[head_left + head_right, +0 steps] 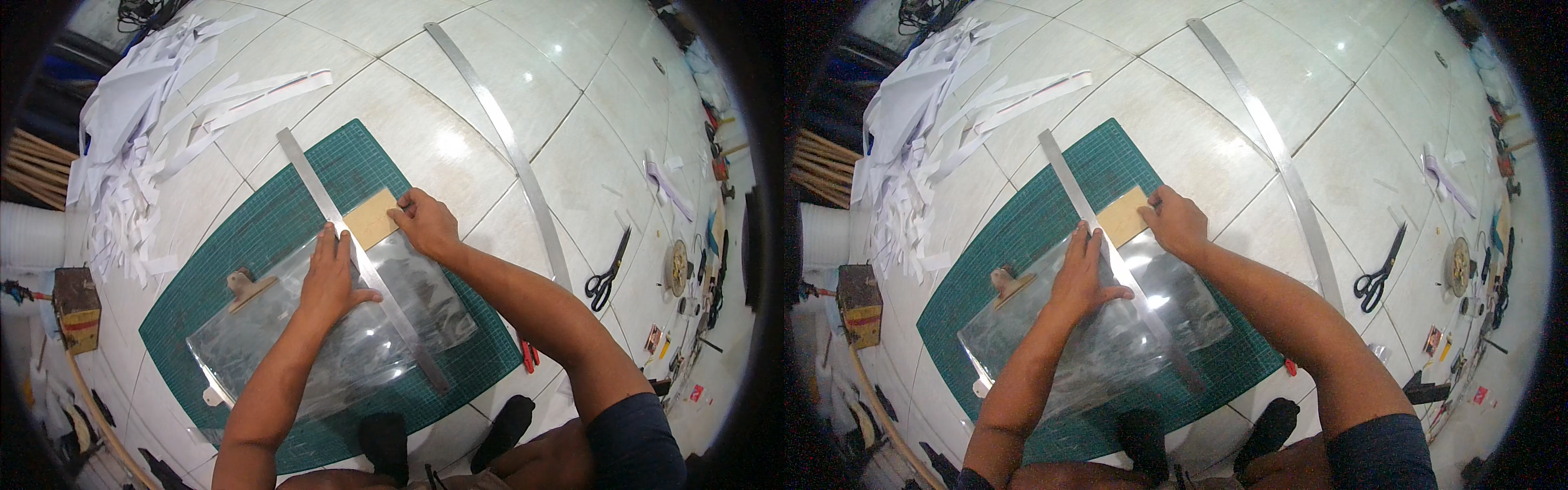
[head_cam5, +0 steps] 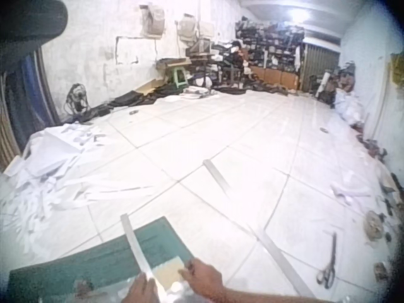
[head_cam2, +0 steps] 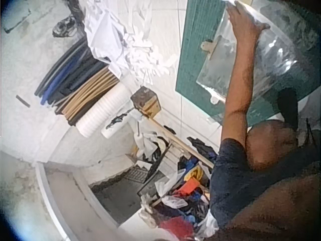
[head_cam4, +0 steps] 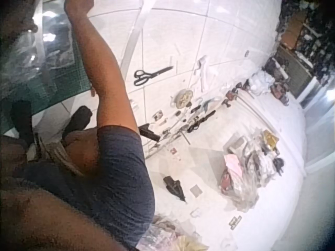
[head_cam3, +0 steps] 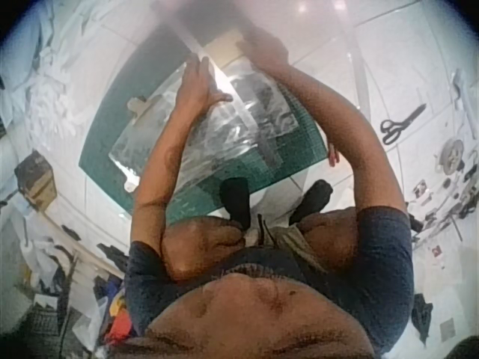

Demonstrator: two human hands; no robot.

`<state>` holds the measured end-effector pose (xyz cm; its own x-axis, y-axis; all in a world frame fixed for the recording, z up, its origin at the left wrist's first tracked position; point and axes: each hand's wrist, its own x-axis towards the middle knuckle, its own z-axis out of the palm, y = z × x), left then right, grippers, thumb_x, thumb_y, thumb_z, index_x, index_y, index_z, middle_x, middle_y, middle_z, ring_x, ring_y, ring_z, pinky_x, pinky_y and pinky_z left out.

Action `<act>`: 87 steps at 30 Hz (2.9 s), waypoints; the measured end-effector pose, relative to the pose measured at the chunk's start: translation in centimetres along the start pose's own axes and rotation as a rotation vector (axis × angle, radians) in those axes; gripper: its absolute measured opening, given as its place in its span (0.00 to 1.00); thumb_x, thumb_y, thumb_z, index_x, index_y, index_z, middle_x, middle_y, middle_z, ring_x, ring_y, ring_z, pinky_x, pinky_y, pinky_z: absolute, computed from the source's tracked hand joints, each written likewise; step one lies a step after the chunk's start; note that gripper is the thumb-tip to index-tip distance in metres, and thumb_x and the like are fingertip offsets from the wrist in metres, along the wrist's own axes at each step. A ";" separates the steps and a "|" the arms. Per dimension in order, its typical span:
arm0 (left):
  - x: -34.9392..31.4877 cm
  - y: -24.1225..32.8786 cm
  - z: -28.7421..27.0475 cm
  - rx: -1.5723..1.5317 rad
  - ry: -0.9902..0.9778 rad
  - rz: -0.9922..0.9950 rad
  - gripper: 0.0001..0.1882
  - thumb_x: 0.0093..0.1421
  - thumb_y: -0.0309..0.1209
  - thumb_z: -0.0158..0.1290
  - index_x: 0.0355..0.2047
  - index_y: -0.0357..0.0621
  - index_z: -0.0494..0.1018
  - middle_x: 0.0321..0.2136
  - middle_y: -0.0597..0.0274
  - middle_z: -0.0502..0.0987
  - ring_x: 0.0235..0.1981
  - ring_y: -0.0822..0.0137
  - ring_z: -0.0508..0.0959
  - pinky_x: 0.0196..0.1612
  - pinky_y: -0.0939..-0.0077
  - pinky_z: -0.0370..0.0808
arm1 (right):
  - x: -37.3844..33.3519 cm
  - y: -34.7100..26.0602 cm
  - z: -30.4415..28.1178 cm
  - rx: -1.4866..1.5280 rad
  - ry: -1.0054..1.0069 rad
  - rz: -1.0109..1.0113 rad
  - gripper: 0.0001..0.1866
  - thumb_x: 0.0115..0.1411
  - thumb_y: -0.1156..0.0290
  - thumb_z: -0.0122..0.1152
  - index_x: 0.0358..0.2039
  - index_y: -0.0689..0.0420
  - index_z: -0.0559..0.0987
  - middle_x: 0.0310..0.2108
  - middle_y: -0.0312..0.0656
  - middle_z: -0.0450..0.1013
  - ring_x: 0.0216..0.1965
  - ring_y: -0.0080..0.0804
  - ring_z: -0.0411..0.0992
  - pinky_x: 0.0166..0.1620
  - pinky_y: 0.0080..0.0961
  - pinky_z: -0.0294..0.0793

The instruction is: The person cuts a clear plastic sheet using a utility knife and a metal ruler on a green cutting mat.

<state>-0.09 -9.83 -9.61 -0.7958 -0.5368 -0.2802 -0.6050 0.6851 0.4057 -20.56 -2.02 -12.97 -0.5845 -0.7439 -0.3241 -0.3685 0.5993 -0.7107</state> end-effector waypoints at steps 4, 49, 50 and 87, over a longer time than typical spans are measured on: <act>0.0 -0.4 0.4 0.028 -0.018 -0.013 0.68 0.33 0.54 0.76 0.67 0.33 0.53 0.70 0.32 0.45 0.72 0.38 0.49 0.70 0.53 0.58 | -0.1 -0.3 -0.2 0.002 0.010 -0.007 0.19 0.60 0.55 0.63 0.44 0.56 0.77 0.35 0.47 0.80 0.41 0.47 0.79 0.44 0.40 0.76; 0.1 0.1 0.1 0.064 -0.068 -0.082 0.67 0.35 0.51 0.76 0.69 0.35 0.52 0.71 0.35 0.44 0.72 0.41 0.48 0.69 0.54 0.59 | -10.7 6.7 -3.0 0.027 -0.162 0.044 0.18 0.63 0.56 0.63 0.42 0.59 0.77 0.33 0.48 0.80 0.36 0.46 0.80 0.40 0.39 0.77; 0.2 0.3 0.1 0.081 -0.071 -0.088 0.67 0.34 0.51 0.76 0.69 0.35 0.52 0.71 0.35 0.44 0.72 0.41 0.49 0.69 0.54 0.59 | -10.8 6.7 -3.1 0.011 -0.180 0.041 0.18 0.63 0.56 0.63 0.42 0.58 0.77 0.33 0.48 0.80 0.36 0.46 0.80 0.40 0.39 0.77; 0.1 -0.6 1.1 0.032 -0.012 -0.025 0.66 0.35 0.50 0.76 0.69 0.34 0.52 0.71 0.33 0.45 0.72 0.38 0.48 0.71 0.54 0.55 | -15.1 10.6 -8.2 0.094 -0.185 0.017 0.19 0.63 0.63 0.65 0.50 0.62 0.77 0.30 0.44 0.79 0.32 0.29 0.78 0.38 0.28 0.77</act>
<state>0.23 -9.76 -10.85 -0.7807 -0.5481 -0.3002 -0.6249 0.6870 0.3708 -21.52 17.98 -10.49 -0.4439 -0.7811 -0.4392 -0.2855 0.5879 -0.7569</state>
